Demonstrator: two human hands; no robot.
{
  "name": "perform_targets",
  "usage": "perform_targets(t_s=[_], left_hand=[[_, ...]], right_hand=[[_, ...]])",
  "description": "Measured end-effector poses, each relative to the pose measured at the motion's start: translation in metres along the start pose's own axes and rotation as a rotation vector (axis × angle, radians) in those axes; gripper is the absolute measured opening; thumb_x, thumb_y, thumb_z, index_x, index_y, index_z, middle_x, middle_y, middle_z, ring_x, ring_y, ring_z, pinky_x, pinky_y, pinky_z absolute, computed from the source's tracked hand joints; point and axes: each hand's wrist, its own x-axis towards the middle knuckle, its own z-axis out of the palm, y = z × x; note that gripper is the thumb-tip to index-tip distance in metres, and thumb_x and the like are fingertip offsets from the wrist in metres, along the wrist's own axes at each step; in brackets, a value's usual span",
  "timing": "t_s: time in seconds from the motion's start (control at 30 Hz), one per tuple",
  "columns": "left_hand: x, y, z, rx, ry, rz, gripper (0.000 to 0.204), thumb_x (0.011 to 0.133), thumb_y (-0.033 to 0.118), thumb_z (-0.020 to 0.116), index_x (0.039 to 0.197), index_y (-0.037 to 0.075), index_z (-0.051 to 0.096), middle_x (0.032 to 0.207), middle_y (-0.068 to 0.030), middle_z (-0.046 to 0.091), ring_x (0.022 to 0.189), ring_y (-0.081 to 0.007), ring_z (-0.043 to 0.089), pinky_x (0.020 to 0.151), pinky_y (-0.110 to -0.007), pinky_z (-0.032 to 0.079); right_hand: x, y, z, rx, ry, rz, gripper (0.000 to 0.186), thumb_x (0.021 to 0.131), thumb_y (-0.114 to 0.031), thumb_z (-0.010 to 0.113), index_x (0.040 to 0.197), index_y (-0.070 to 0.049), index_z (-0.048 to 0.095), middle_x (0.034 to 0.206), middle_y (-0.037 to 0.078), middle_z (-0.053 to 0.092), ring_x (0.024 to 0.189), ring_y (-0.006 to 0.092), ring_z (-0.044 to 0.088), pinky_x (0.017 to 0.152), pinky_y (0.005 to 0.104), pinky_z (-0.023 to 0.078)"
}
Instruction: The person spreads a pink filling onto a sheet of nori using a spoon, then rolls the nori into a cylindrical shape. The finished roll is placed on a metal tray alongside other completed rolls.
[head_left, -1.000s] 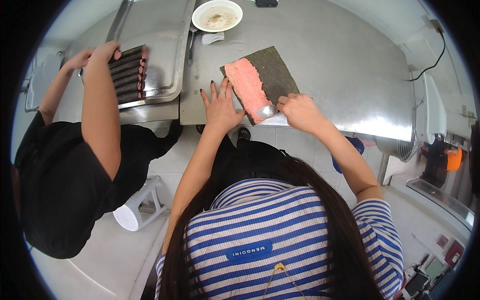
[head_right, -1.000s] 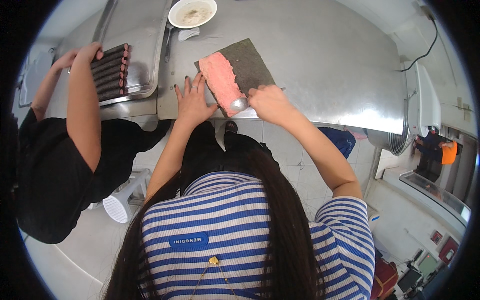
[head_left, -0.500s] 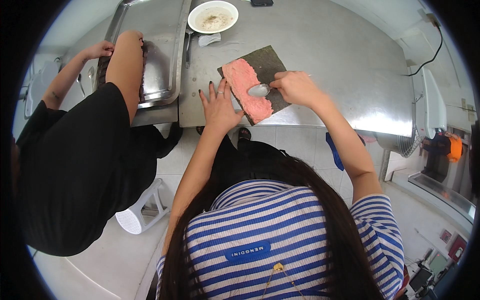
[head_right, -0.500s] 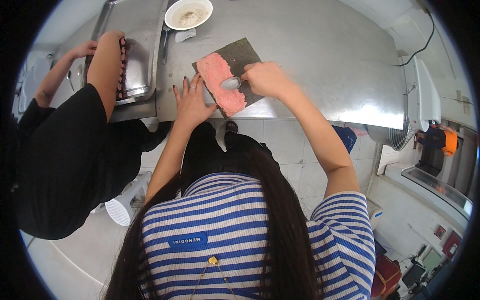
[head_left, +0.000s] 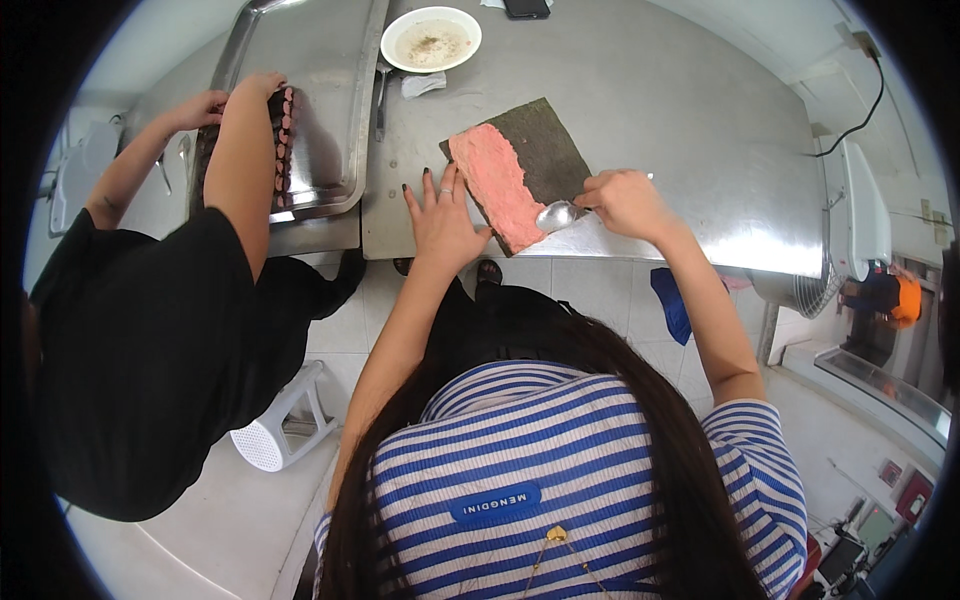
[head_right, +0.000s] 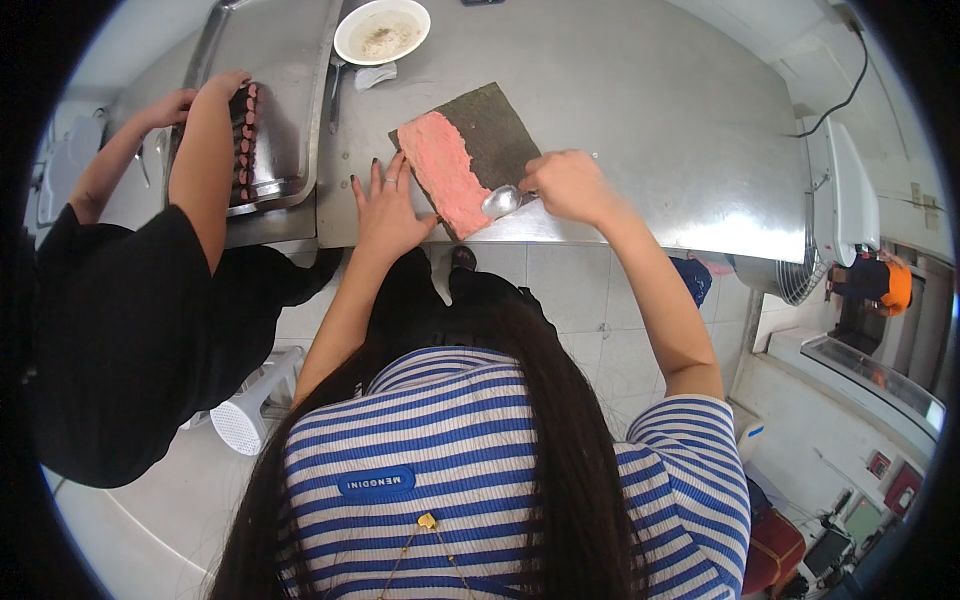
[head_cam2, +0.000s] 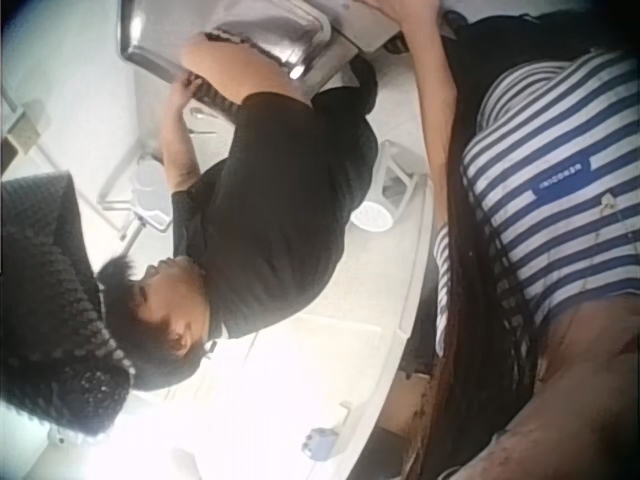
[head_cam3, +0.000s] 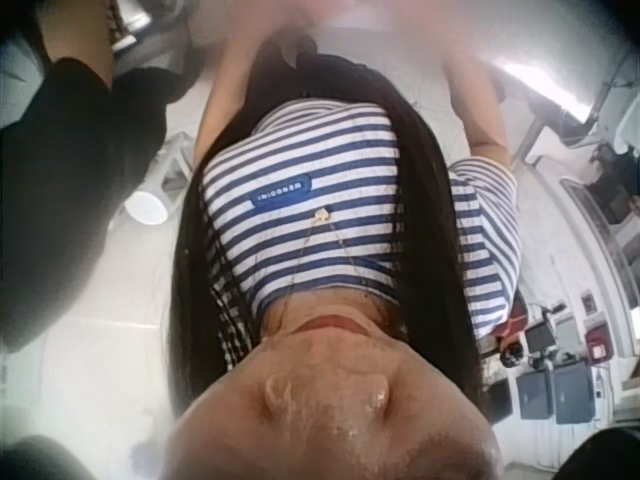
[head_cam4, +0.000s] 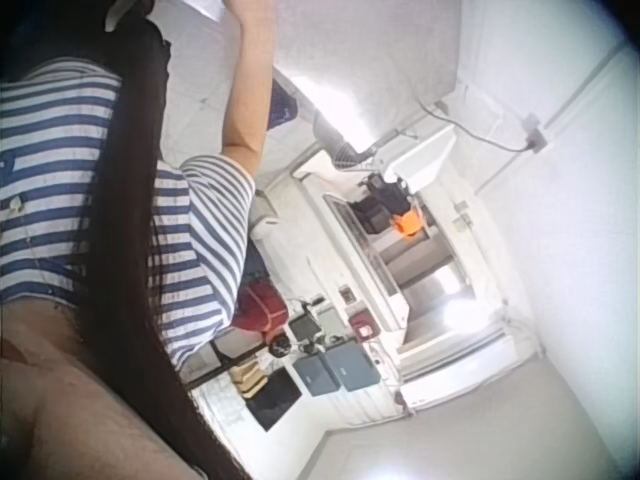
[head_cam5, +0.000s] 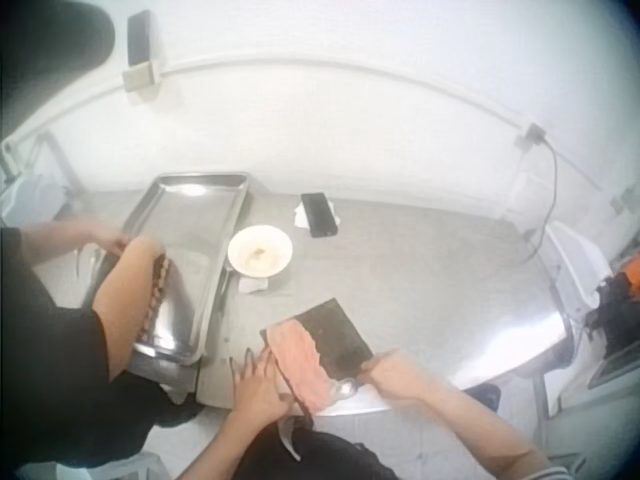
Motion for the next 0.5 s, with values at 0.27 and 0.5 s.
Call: perform_targets(t_s=[0.27, 0.5], left_hand=[[0.000, 0.000, 0.002, 0.013, -0.012, 0.002, 0.096, 0.068, 0.042, 0.076, 0.144, 0.004, 0.030, 0.153, -0.0083, 0.025, 0.141, -0.0386, 0.021, 0.112, -0.063, 0.012], [0.000, 0.002, -0.003, 0.065, -0.049, -0.001, 0.095, 0.072, 0.045, 0.073, 0.143, 0.001, 0.029, 0.152, -0.0099, 0.026, 0.141, -0.0391, 0.021, 0.112, -0.062, 0.012]], right_hand=[[0.052, 0.008, 0.021, 0.009, 0.163, -0.067, 0.027, 0.073, -0.006, 0.060, 0.094, -0.016, 0.073, 0.081, 0.003, 0.062, 0.084, 0.0240, 0.063, 0.069, 0.0397, 0.051], [0.099, 0.023, 0.022, -0.083, 0.294, 0.053, 0.026, 0.077, -0.007, 0.055, 0.095, -0.014, 0.073, 0.085, 0.004, 0.064, 0.084, 0.0258, 0.064, 0.071, 0.0399, 0.052]])
